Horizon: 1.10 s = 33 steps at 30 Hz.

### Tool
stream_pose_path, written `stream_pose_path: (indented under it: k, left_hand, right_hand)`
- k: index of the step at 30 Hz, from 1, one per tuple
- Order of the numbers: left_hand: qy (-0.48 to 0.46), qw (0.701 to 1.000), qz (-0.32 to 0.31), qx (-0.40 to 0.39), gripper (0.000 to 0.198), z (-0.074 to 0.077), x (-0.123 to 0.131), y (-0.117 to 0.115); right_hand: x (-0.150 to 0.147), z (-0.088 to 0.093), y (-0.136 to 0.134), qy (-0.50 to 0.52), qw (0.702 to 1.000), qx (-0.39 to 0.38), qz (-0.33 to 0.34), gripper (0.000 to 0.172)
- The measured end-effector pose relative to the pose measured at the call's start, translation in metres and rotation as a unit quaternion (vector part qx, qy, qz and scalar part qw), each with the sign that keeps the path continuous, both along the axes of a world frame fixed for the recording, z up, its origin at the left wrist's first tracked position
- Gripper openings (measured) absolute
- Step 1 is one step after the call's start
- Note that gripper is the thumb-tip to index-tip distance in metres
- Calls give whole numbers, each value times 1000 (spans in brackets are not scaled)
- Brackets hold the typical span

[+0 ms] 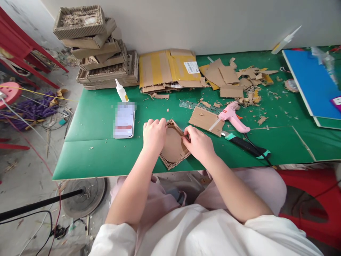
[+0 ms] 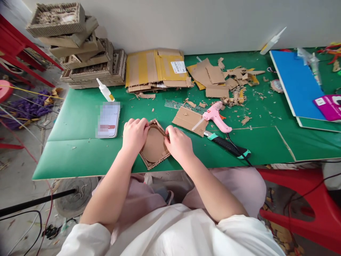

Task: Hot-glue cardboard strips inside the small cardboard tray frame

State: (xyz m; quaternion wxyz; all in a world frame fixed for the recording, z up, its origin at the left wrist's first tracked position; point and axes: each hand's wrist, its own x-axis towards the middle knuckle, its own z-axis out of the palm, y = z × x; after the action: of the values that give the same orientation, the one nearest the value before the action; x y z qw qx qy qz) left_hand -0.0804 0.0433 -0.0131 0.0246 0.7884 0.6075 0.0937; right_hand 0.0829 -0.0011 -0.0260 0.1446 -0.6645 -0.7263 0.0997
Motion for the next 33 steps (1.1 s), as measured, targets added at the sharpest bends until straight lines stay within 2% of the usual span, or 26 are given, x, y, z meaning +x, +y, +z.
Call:
stream_pose_path:
  k: [5, 8, 14, 19, 25, 30, 33]
  left_hand:
    - [-47, 999, -17, 21, 18, -4, -2, 1]
    - [-76, 997, -30, 6, 23, -5, -2, 2]
    - [-106, 991, -61, -47, 31, 0, -6, 2]
    - [-115, 990, -52, -59, 35, 4, -16, 5]
    - [-175, 980, -88, -48, 34, 7, -26, 9]
    - [-136, 980, -138, -50, 33, 5, -19, 9]
    - [-108, 982, -142, -67, 36, 3, -12, 9]
  right_hand:
    - [4, -3, 0, 32, 999, -12, 3, 11]
    - [7, -3, 1, 45, 999, -21, 10, 12]
    - [10, -1, 1, 58, 998, -34, 22, 16]
    - [12, 0, 0, 62, 997, -37, 27, 18]
    - [13, -1, -1, 78, 996, -29, 27, 16]
    - [10, -3, -1, 73, 997, -33, 20, 15]
    - [11, -2, -1, 75, 996, -40, 19, 16]
